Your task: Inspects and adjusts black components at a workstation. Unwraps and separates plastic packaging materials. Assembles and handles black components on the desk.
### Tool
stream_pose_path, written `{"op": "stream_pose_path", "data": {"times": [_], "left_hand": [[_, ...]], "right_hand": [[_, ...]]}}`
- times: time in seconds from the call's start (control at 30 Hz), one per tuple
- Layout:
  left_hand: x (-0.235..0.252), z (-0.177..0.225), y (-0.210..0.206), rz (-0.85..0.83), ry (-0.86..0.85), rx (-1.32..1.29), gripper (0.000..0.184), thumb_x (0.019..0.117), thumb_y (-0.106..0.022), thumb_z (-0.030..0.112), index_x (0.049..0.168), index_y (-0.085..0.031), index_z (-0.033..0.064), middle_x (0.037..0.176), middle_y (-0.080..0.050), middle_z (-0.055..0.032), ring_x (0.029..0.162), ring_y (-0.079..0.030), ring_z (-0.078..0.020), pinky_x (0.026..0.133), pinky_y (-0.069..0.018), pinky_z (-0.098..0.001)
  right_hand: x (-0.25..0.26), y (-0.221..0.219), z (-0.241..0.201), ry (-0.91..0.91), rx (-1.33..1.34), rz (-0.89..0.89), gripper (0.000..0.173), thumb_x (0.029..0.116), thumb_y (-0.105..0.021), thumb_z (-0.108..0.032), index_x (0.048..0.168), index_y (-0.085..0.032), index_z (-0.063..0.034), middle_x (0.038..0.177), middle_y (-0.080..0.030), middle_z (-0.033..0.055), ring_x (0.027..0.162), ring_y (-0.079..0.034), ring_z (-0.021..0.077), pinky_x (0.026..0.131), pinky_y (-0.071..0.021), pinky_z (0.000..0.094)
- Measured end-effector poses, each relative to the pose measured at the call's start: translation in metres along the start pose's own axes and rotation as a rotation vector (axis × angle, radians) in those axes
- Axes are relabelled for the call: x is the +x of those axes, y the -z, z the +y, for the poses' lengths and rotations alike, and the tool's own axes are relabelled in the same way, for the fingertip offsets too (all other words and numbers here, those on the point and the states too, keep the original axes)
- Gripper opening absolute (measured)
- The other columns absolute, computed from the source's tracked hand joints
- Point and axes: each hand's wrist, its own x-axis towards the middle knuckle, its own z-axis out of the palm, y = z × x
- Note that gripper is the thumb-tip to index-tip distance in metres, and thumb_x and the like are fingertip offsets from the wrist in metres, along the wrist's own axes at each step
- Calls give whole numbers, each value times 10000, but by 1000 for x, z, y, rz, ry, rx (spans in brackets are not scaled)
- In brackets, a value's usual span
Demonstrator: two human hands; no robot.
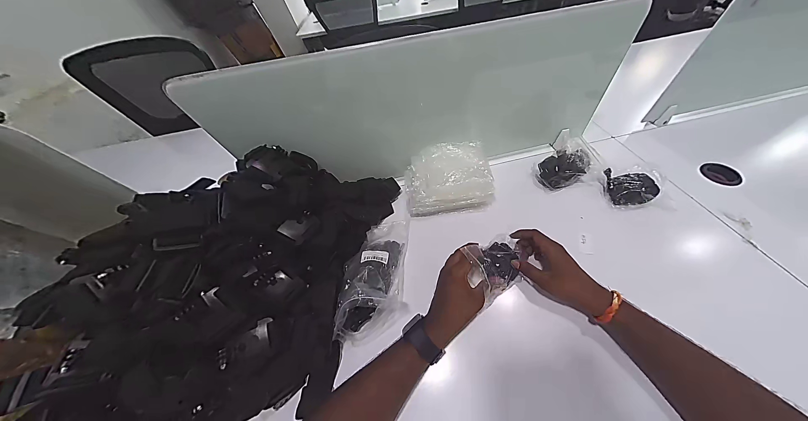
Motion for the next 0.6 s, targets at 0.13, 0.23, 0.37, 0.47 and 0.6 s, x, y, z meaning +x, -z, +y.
{"op": "stream_pose_path", "data": {"times": [0.13,0.23,0.37,0.47,0.6], "left_hand": [[1,-1,-1,78,-96,-98,302,873,-745,69,1153,-721,-41,1287,-671,-189,1179,-666,-192,1043,-536,-319],[2,-1,-2,60,-130,-181,292,899,-711,59,1164,-703,-63,1348,-624,-216,1217,-640,-210,1060,-524,-327],[5,-2,1,16,-88,-290,236,896,-724,78,1103,-719,-36,1387,-587,-196,1223,-617,-190,1042,-523,-310],[6,-3,2,-1,-75,-356,247,886,-726,84,1091,-699,-51,1372,-583,-198,1209,-612,-189,1020,-530,-310],[5,0,2,-48,-74,-376,349,884,-756,114,1182,-683,-51,1389,-569,-197,1227,-606,-196,1043,-526,-321]], "right_hand": [[-1,-5,-4,39,144,-1,332,948,-666,-127,1258,-585,-38,874,-609,-17,722,-571,51,654,-501,207],[-4,-5,-5,84,164,-43,254,968,-641,-109,1207,-615,-28,904,-622,-6,761,-585,43,699,-515,204],[-5,-5,-7,134,187,-68,235,977,-630,-87,1201,-617,-16,928,-630,-3,796,-594,35,736,-525,203],[-4,-2,-7,158,180,-65,234,985,-624,-91,1205,-615,-12,918,-618,-8,798,-587,28,740,-521,196],[-4,-1,-6,195,191,-76,200,989,-603,-74,1176,-615,-3,962,-632,2,843,-604,27,778,-533,200]]}}
